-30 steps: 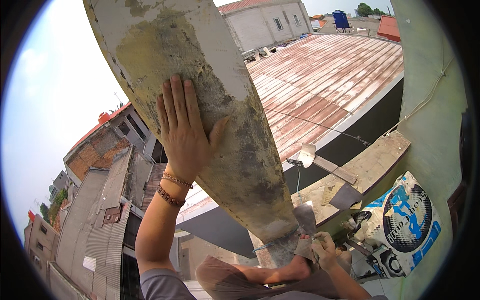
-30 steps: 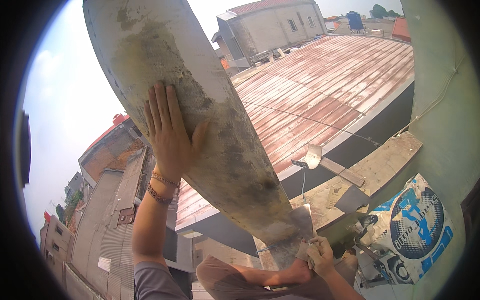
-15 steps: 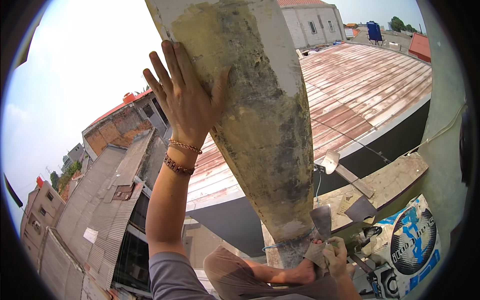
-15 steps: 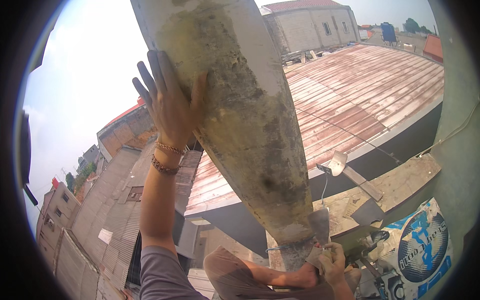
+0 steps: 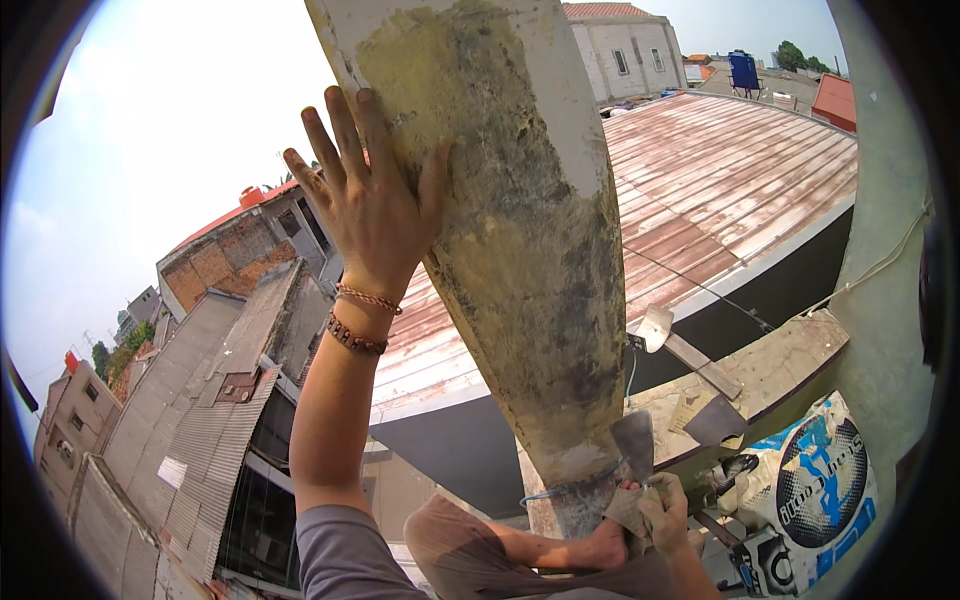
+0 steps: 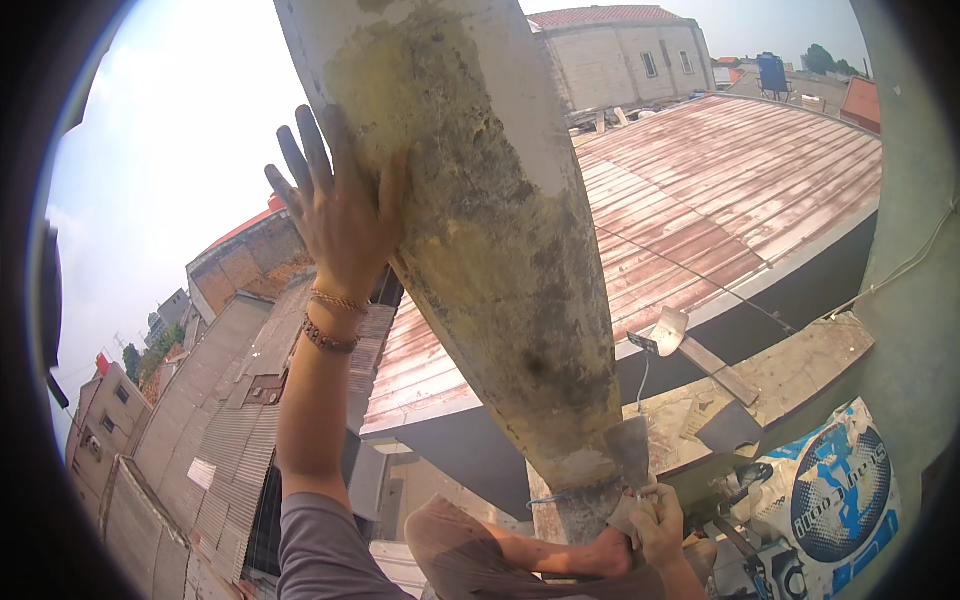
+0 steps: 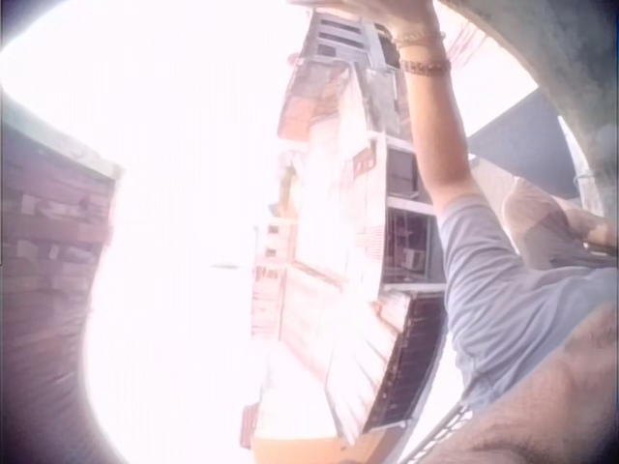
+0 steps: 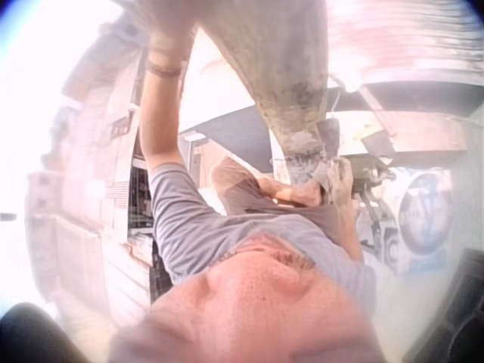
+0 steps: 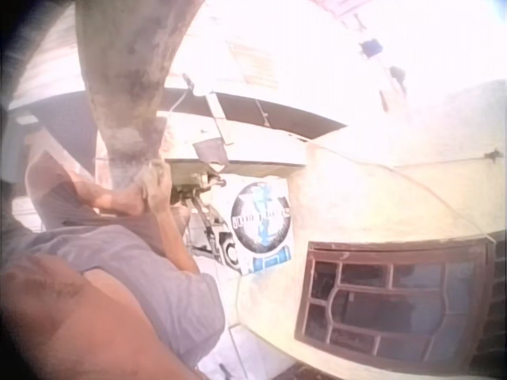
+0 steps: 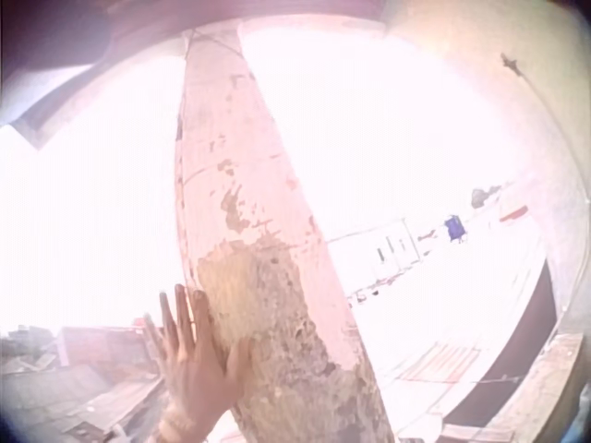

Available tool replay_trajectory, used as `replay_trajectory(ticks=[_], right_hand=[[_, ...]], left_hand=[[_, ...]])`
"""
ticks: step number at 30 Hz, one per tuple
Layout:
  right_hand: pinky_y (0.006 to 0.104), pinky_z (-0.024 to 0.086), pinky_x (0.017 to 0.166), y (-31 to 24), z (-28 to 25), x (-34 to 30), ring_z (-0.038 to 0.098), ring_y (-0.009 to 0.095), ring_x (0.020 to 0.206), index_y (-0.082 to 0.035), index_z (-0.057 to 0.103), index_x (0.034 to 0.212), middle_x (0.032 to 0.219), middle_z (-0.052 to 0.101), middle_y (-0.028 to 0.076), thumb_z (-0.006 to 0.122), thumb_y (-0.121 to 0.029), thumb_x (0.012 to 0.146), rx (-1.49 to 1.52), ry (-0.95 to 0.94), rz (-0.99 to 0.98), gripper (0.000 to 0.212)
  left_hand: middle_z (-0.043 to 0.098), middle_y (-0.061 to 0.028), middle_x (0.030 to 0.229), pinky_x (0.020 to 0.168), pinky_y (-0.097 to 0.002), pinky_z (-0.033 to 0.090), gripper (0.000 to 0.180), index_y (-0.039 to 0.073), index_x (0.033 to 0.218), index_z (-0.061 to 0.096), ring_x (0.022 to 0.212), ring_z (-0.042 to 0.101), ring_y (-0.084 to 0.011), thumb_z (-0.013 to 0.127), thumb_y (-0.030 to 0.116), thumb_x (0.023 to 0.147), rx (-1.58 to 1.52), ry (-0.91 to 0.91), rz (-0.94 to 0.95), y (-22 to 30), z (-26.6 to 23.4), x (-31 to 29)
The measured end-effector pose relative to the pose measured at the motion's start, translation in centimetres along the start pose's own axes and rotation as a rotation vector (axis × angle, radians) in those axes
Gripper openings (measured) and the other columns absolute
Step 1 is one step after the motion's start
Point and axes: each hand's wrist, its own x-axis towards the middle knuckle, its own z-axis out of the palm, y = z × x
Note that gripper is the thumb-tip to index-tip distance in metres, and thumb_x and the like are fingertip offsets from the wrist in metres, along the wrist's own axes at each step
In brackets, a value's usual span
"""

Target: The person sands a vertical concrete pillar and then a curved balcony wall using a sanding block and sandpaper. They switch between different sandpaper sheets and work on multiple sections of the surfaces.

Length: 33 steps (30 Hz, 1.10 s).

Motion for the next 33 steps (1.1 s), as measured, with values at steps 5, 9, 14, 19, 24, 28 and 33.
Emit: replay_trajectory(ticks=[5, 9, 14, 19, 24, 28, 33], right_hand=[[0.0230, 0.038, 0.040, 0.2, 0.2, -0.5, 0.047, 0.008, 0.043, -0.001, 0.042, 0.119, 0.068, 0.054, 0.003, 0.058, 0.003, 0.092, -0.007, 0.007, 0.038, 0.032], [0.0226, 0.039, 0.041, -0.2, 0.4, -0.7, 0.047, 0.007, 0.044, -0.001, 0.042, 0.120, 0.069, 0.055, 0.004, 0.057, 0.003, 0.092, -0.047, -0.044, 0.033, 0.033], [0.0220, 0.038, 0.042, -1.1, 1.1, -0.4, 0.047, 0.007, 0.045, 0.000, 0.042, 0.120, 0.071, 0.056, 0.004, 0.058, 0.002, 0.093, -0.048, -0.031, 0.012, 0.031], [0.0214, 0.038, 0.043, -1.9, 1.4, 0.2, 0.047, 0.006, 0.047, 0.001, 0.042, 0.120, 0.072, 0.056, 0.003, 0.058, 0.000, 0.094, -0.035, -0.032, -0.035, 0.030], [0.0213, 0.039, 0.043, -2.3, 1.8, -0.3, 0.048, 0.006, 0.048, 0.000, 0.043, 0.121, 0.070, 0.056, 0.003, 0.058, -0.001, 0.095, -0.011, 0.010, -0.033, 0.030], [0.0227, 0.039, 0.042, -1.4, 0.7, -1.0, 0.050, 0.008, 0.047, -0.003, 0.041, 0.123, 0.068, 0.056, 0.004, 0.061, -0.004, 0.094, -0.056, 0.017, -0.002, 0.036], [0.0222, 0.039, 0.043, -2.3, -0.2, -1.3, 0.049, 0.007, 0.048, -0.002, 0.043, 0.122, 0.072, 0.057, 0.004, 0.059, 0.000, 0.093, -0.030, 0.075, 0.018, 0.033]], left_hand=[[0.020, -0.0221, 0.163, 0.118, -0.0664, 0.004, 0.076, 0.010, 0.154, 0.036, 0.153, 0.009, -0.0403, 0.054, 0.055, 0.096, 0.011, -0.002, 0.078, -0.1, 0.1, -2.3], [0.021, -0.0213, 0.163, 0.117, -0.0677, 0.007, 0.072, 0.013, 0.153, 0.039, 0.153, 0.010, -0.0401, 0.055, 0.054, 0.096, 0.058, 0.076, 0.015, -0.8, -0.4, -0.8], [0.023, -0.0189, 0.163, 0.120, -0.0640, 0.005, 0.076, 0.009, 0.153, 0.039, 0.153, 0.012, -0.0386, 0.056, 0.055, 0.095, -0.069, -0.039, 0.054, 2.9, -0.2, -4.7], [0.031, -0.0157, 0.161, 0.123, -0.0568, 0.005, 0.075, 0.001, 0.148, 0.043, 0.151, 0.022, -0.0320, 0.057, 0.051, 0.095, -0.231, -0.170, 0.154, 8.3, 0.1, -7.1], [0.032, -0.0139, 0.160, 0.123, -0.0554, 0.015, 0.071, 0.000, 0.149, 0.040, 0.150, 0.025, -0.0322, 0.054, 0.047, 0.098, -0.324, -0.115, 0.206, 10.3, 1.2, -2.5], [0.033, -0.0152, 0.159, 0.123, -0.0517, 0.019, 0.070, 0.001, 0.150, 0.037, 0.149, 0.027, -0.0335, 0.054, 0.044, 0.098, -0.395, -0.064, 0.215, 11.7, 1.9, -2.4], [0.036, -0.0180, 0.157, 0.122, -0.0503, 0.021, 0.070, 0.001, 0.151, 0.035, 0.147, 0.030, -0.0347, 0.056, 0.041, 0.097, -0.455, -0.180, 0.404, 12.2, 1.9, -4.6]])
